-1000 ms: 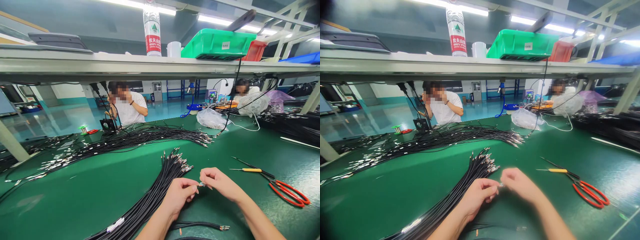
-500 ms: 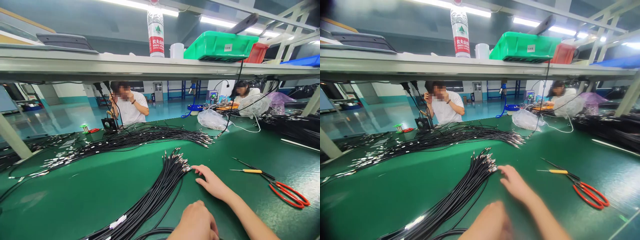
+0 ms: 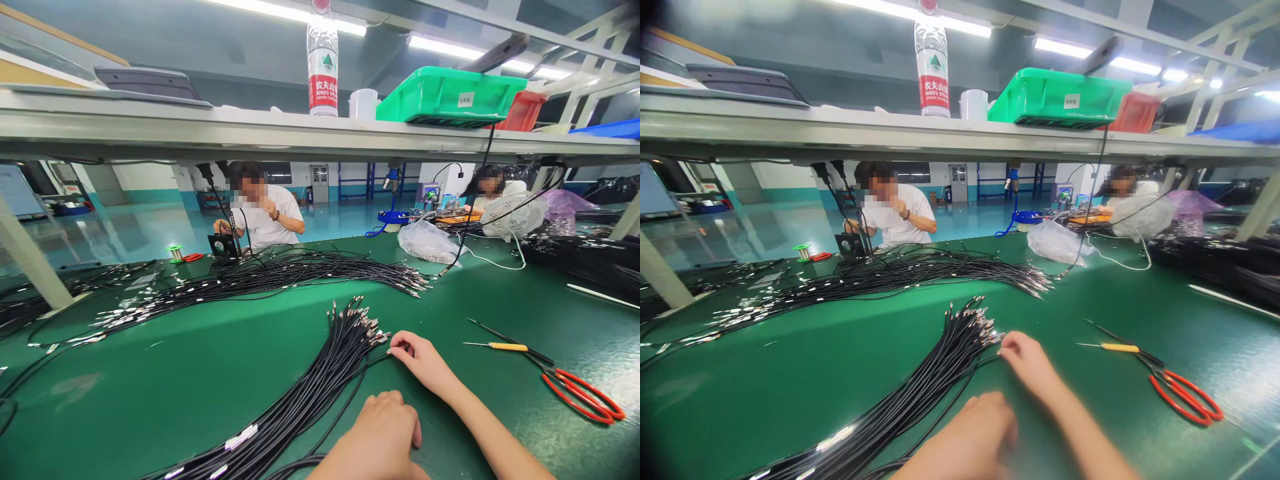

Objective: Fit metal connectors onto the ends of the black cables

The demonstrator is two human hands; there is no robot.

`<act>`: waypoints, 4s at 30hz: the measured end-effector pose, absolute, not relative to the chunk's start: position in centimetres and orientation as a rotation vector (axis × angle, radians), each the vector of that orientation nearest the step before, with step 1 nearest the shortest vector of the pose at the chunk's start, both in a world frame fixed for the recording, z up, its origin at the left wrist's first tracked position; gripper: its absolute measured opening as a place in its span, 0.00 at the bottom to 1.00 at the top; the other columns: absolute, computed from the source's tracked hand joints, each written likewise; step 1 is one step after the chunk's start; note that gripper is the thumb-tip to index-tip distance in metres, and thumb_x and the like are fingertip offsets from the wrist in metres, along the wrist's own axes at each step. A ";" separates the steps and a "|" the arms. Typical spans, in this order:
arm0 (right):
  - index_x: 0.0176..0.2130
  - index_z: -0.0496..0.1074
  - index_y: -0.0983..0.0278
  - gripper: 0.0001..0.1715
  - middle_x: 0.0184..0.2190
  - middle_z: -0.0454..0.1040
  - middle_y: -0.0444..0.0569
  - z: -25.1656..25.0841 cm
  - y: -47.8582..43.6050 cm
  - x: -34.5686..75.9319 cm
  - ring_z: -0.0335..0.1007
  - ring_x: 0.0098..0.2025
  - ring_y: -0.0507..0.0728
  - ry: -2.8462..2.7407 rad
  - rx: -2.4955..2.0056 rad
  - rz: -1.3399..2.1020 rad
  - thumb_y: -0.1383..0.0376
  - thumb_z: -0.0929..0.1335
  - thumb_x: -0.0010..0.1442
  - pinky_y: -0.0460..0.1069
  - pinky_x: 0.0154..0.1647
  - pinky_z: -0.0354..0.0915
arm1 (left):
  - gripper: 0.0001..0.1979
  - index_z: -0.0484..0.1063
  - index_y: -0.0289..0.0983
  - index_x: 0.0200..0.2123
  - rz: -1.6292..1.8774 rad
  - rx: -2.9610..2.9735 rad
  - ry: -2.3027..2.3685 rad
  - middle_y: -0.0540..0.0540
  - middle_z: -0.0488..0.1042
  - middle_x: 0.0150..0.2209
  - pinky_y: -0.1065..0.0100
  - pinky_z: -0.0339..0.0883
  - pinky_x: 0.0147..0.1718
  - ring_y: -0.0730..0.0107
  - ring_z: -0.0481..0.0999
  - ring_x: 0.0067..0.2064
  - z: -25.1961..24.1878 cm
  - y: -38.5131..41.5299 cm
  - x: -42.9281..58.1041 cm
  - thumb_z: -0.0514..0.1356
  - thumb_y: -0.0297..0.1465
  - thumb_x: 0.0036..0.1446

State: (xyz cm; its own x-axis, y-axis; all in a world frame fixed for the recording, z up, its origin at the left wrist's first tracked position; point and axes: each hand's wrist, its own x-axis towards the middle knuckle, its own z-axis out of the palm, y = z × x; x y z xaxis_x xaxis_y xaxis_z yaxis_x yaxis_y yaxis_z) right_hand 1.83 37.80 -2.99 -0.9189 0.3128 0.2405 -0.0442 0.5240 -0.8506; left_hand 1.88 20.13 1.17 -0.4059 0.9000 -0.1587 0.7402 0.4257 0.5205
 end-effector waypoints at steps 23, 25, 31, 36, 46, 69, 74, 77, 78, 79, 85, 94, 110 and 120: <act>0.23 0.65 0.65 0.17 0.19 0.63 0.41 1.8 37.2 5.1 0.56 0.23 0.49 -2.233 -0.012 1.813 0.57 0.65 0.57 0.46 0.27 0.53 | 0.07 0.77 0.38 0.30 1.772 1.005 2.075 0.47 0.77 0.31 0.69 0.63 0.36 0.66 0.73 0.35 1.8 21.6 -1.5 0.59 0.29 0.49; 0.23 0.65 0.65 0.17 0.19 0.63 0.41 1.7 37.2 5.1 0.55 0.23 0.49 -2.221 0.005 1.833 0.57 0.65 0.57 0.46 0.27 0.53 | 0.07 0.77 0.38 0.30 1.773 0.997 2.069 0.48 0.76 0.30 0.69 0.63 0.35 0.67 0.72 0.33 1.8 21.6 -1.4 0.59 0.29 0.49; 0.23 0.64 0.65 0.17 0.19 0.63 0.41 1.4 37.4 5.1 0.55 0.22 0.49 -2.192 0.039 1.884 0.56 0.66 0.56 0.45 0.26 0.53 | 0.07 0.77 0.37 0.29 1.771 0.976 2.037 0.48 0.75 0.28 0.70 0.62 0.32 0.68 0.70 0.31 1.7 21.7 -1.5 0.59 0.31 0.50; 0.23 0.64 0.65 0.18 0.19 0.63 0.41 1.4 37.4 5.2 0.55 0.22 0.49 -2.180 0.047 1.894 0.56 0.66 0.56 0.46 0.25 0.52 | 0.06 0.77 0.38 0.29 1.780 1.011 2.066 0.47 0.76 0.31 0.69 0.64 0.35 0.67 0.72 0.34 1.8 21.7 -1.4 0.59 0.29 0.50; 0.29 0.67 0.63 0.14 0.25 0.64 0.43 1.6 37.1 5.2 0.59 0.28 0.52 -2.156 -0.013 1.811 0.55 0.66 0.55 0.46 0.31 0.57 | 0.09 0.75 0.38 0.31 1.729 1.304 2.303 0.47 0.74 0.29 0.71 0.61 0.32 0.70 0.70 0.32 2.1 21.4 -0.5 0.54 0.26 0.55; 0.21 0.61 0.63 0.22 0.19 0.59 0.41 1.8 36.9 5.0 0.54 0.24 0.50 -2.363 -0.043 1.596 0.52 0.61 0.59 0.46 0.26 0.53 | 0.04 0.76 0.35 0.25 1.933 0.826 1.984 0.45 0.76 0.29 0.68 0.65 0.35 0.65 0.72 0.33 1.5 21.8 -1.3 0.62 0.28 0.44; 0.21 0.61 0.63 0.20 0.20 0.59 0.41 2.0 36.8 5.4 0.54 0.25 0.51 -2.338 0.010 1.628 0.55 0.62 0.59 0.46 0.28 0.53 | 0.04 0.76 0.35 0.26 1.923 0.815 1.941 0.46 0.76 0.29 0.69 0.64 0.35 0.67 0.72 0.33 1.3 21.8 -1.4 0.61 0.28 0.45; 0.21 0.60 0.63 0.19 0.20 0.58 0.41 2.1 36.7 5.5 0.53 0.25 0.51 -2.341 0.028 1.623 0.56 0.62 0.59 0.47 0.28 0.52 | 0.05 0.76 0.35 0.28 1.922 0.809 1.890 0.46 0.76 0.30 0.69 0.64 0.36 0.67 0.71 0.33 1.3 21.8 -1.4 0.61 0.28 0.45; 0.21 0.61 0.63 0.19 0.20 0.58 0.41 2.1 36.7 5.5 0.53 0.26 0.51 -2.340 0.032 1.614 0.57 0.62 0.59 0.47 0.28 0.52 | 0.05 0.76 0.35 0.28 1.923 0.813 1.870 0.46 0.76 0.30 0.69 0.63 0.36 0.68 0.71 0.33 1.3 21.8 -1.4 0.62 0.28 0.45; 0.21 0.61 0.63 0.19 0.20 0.58 0.41 2.1 36.7 5.5 0.53 0.26 0.51 -2.341 0.037 1.603 0.57 0.62 0.59 0.47 0.28 0.53 | 0.05 0.76 0.35 0.29 1.921 0.818 1.846 0.46 0.76 0.30 0.69 0.63 0.36 0.68 0.71 0.33 1.4 21.7 -1.4 0.62 0.29 0.45; 0.21 0.61 0.63 0.18 0.21 0.58 0.41 2.3 36.6 5.4 0.53 0.26 0.51 -2.354 0.038 1.583 0.57 0.62 0.58 0.47 0.29 0.53 | 0.09 0.76 0.35 0.28 1.917 0.730 1.743 0.47 0.75 0.28 0.70 0.62 0.34 0.70 0.69 0.31 1.6 21.6 -1.3 0.64 0.34 0.43; 0.21 0.61 0.63 0.17 0.20 0.58 0.41 2.3 36.6 5.4 0.53 0.26 0.51 -2.353 0.052 1.597 0.58 0.62 0.58 0.47 0.29 0.52 | 0.08 0.76 0.34 0.26 1.887 0.672 1.660 0.50 0.71 0.23 0.72 0.56 0.30 0.76 0.60 0.25 2.3 21.5 -1.2 0.64 0.33 0.42; 0.19 0.60 0.64 0.18 0.18 0.58 0.40 2.3 36.6 5.5 0.52 0.24 0.50 -2.352 0.016 1.581 0.58 0.63 0.56 0.47 0.26 0.52 | 0.08 0.75 0.32 0.23 1.848 0.594 1.596 0.54 0.63 0.19 0.73 0.49 0.26 0.80 0.52 0.22 2.3 21.5 -1.0 0.64 0.32 0.42; 0.19 0.57 0.63 0.19 0.19 0.54 0.39 2.0 36.7 5.3 0.50 0.25 0.50 -2.381 -0.016 1.545 0.58 0.62 0.56 0.47 0.27 0.50 | 0.11 0.75 0.30 0.26 1.850 0.595 1.633 0.47 0.71 0.25 0.70 0.53 0.31 0.74 0.63 0.28 1.8 21.7 -1.1 0.65 0.33 0.41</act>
State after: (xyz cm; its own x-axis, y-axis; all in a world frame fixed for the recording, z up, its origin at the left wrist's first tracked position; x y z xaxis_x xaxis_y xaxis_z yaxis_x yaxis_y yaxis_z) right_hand 5.27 36.70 1.96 -0.9543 0.1719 0.2445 -0.1532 0.4210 -0.8940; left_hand -1.10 21.71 1.82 -0.7235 0.6883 -0.0538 -0.1385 -0.0685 0.9880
